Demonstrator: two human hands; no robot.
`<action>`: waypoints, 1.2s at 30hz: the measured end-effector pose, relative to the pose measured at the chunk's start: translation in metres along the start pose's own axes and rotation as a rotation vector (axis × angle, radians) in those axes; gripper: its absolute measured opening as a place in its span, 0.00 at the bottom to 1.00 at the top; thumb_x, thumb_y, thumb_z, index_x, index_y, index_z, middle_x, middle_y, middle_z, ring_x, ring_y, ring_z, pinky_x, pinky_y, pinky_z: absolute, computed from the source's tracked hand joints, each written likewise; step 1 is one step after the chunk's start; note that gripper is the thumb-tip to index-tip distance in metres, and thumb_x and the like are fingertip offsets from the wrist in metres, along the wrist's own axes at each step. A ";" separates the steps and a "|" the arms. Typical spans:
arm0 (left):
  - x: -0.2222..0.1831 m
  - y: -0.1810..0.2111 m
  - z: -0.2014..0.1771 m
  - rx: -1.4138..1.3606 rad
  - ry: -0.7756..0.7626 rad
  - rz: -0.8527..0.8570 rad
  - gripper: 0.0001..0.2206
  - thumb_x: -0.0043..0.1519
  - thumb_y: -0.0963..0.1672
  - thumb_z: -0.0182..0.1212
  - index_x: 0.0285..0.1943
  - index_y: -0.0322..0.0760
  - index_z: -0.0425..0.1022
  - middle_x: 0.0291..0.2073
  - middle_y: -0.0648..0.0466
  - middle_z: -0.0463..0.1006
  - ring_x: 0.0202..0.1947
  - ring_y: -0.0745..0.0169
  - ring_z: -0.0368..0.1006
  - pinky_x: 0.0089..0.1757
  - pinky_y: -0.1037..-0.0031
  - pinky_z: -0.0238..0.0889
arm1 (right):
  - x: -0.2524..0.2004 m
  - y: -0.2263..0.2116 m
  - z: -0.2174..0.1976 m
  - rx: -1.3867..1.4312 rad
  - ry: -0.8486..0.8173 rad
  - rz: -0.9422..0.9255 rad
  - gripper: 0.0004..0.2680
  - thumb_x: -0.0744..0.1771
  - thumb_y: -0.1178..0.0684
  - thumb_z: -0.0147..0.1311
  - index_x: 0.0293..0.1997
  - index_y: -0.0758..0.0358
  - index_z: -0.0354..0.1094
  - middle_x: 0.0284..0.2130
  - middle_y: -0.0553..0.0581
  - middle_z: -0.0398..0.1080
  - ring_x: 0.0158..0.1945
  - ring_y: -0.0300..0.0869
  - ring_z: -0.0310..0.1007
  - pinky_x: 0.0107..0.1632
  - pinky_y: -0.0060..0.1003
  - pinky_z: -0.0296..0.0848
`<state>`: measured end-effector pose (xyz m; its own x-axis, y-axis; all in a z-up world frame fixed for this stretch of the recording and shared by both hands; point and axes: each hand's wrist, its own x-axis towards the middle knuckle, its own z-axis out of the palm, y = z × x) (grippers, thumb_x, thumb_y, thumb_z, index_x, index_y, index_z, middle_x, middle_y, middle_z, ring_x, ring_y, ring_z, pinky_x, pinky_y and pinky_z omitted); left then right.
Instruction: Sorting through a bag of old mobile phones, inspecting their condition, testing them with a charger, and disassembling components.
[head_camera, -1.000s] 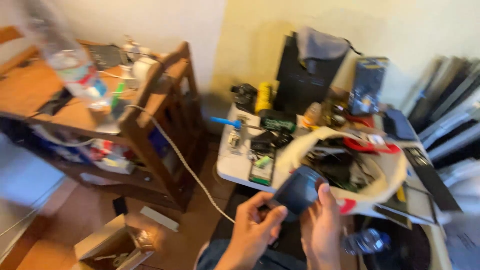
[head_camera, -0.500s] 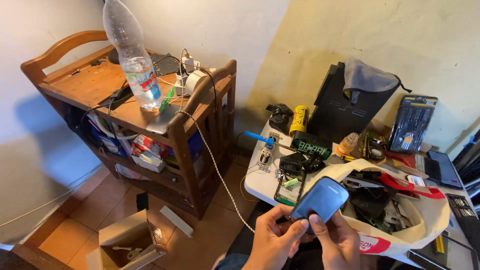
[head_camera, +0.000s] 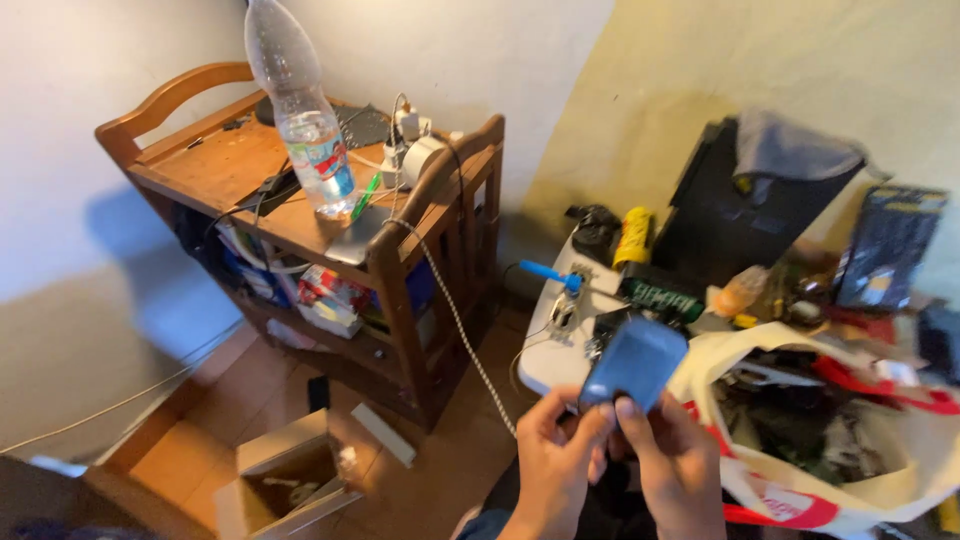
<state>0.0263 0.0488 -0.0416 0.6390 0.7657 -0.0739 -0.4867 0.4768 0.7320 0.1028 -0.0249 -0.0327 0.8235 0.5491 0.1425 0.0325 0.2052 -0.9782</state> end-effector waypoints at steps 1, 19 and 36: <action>0.003 0.010 0.001 0.012 0.016 -0.013 0.06 0.60 0.38 0.70 0.38 0.26 0.77 0.11 0.51 0.66 0.09 0.71 0.58 0.16 0.80 0.51 | 0.002 -0.008 0.011 0.006 0.002 0.023 0.06 0.67 0.58 0.56 0.34 0.71 0.70 0.15 0.61 0.64 0.16 0.46 0.67 0.21 0.40 0.74; 0.007 0.060 -0.014 0.149 0.044 0.115 0.07 0.60 0.42 0.68 0.36 0.33 0.75 0.20 0.52 0.71 0.19 0.68 0.66 0.21 0.79 0.56 | 0.008 -0.031 0.060 -0.113 -0.108 0.013 0.06 0.68 0.53 0.56 0.37 0.65 0.72 0.25 0.55 0.69 0.26 0.39 0.65 0.31 0.32 0.70; 0.032 0.075 0.006 0.272 -0.011 0.115 0.02 0.58 0.35 0.58 0.36 0.28 0.75 0.21 0.51 0.73 0.21 0.61 0.71 0.27 0.74 0.66 | 0.035 -0.037 0.056 -0.014 -0.139 -0.013 0.08 0.68 0.53 0.56 0.37 0.69 0.70 0.23 0.58 0.68 0.25 0.43 0.64 0.32 0.36 0.72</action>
<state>0.0133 0.1064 0.0148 0.5960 0.8025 0.0266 -0.3799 0.2526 0.8899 0.0985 0.0323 0.0173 0.7363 0.6539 0.1739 0.0513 0.2023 -0.9780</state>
